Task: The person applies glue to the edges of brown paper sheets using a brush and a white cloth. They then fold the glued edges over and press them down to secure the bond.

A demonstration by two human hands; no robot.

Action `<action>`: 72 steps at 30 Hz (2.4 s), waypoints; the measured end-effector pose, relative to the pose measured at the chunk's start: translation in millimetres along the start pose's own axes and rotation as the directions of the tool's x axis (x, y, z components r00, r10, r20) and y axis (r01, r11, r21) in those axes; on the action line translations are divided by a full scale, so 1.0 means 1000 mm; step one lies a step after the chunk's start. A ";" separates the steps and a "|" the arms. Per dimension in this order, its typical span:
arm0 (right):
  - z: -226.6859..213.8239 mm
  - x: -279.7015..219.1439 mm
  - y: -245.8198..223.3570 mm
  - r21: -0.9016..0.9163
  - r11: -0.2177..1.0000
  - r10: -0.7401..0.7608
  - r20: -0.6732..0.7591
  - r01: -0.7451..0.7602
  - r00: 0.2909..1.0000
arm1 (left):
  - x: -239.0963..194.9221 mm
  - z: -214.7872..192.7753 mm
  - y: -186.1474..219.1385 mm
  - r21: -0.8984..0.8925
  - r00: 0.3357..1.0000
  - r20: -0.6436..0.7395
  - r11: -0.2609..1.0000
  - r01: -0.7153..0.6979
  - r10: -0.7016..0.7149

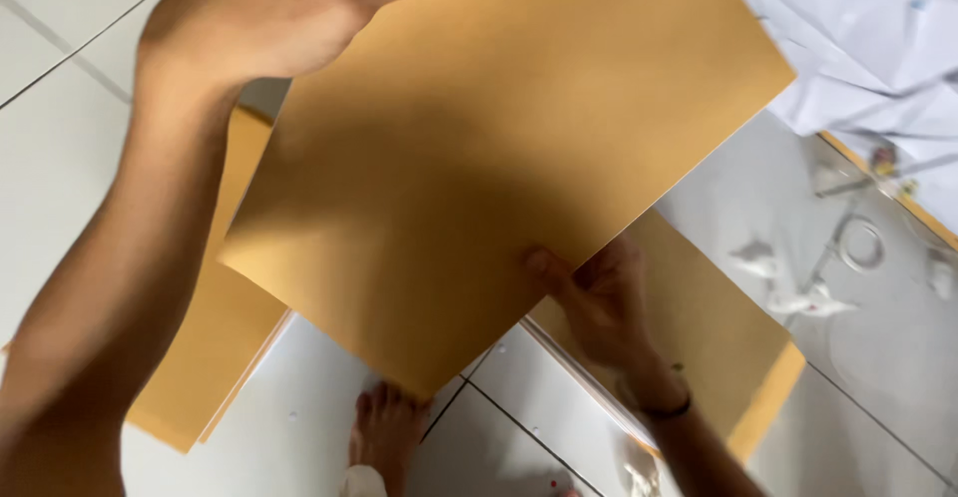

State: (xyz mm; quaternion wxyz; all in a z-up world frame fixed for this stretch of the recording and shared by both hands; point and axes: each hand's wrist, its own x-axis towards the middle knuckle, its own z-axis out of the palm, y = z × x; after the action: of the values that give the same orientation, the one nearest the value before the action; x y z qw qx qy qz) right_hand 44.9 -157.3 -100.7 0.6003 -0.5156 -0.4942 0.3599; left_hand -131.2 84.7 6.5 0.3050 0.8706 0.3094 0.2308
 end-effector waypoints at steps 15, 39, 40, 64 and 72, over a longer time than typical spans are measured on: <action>0.243 -0.001 0.121 0.181 0.588 0.764 0.195 -0.788 0.615 | -0.139 0.003 -0.263 -0.061 0.691 0.030 0.688 0.723 -0.723; 0.223 -0.002 0.086 0.135 0.691 0.668 0.256 -0.710 0.698 | -0.089 0.042 -0.219 -0.008 0.634 -0.064 0.636 0.772 -0.770; 0.224 -0.005 0.089 0.183 0.686 0.664 0.240 -0.704 0.708 | -0.089 0.040 -0.224 -0.033 0.693 -0.078 0.697 0.717 -0.717; -0.027 -0.041 -0.025 -0.766 0.610 0.581 0.261 -0.201 0.771 | 0.005 0.213 -0.005 -0.081 0.883 -0.137 0.883 -0.461 0.449; -0.168 -0.263 -0.061 -0.876 0.166 0.724 -0.203 -0.453 0.659 | 0.000 0.315 0.111 -0.143 0.530 0.234 0.568 -0.811 0.815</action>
State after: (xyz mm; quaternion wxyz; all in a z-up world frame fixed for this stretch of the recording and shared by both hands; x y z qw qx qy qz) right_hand 135.5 -462.4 -96.3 -0.0193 -0.8420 -0.4342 0.3197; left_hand 98.7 -106.9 -141.7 0.2094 0.9345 -0.1783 0.2260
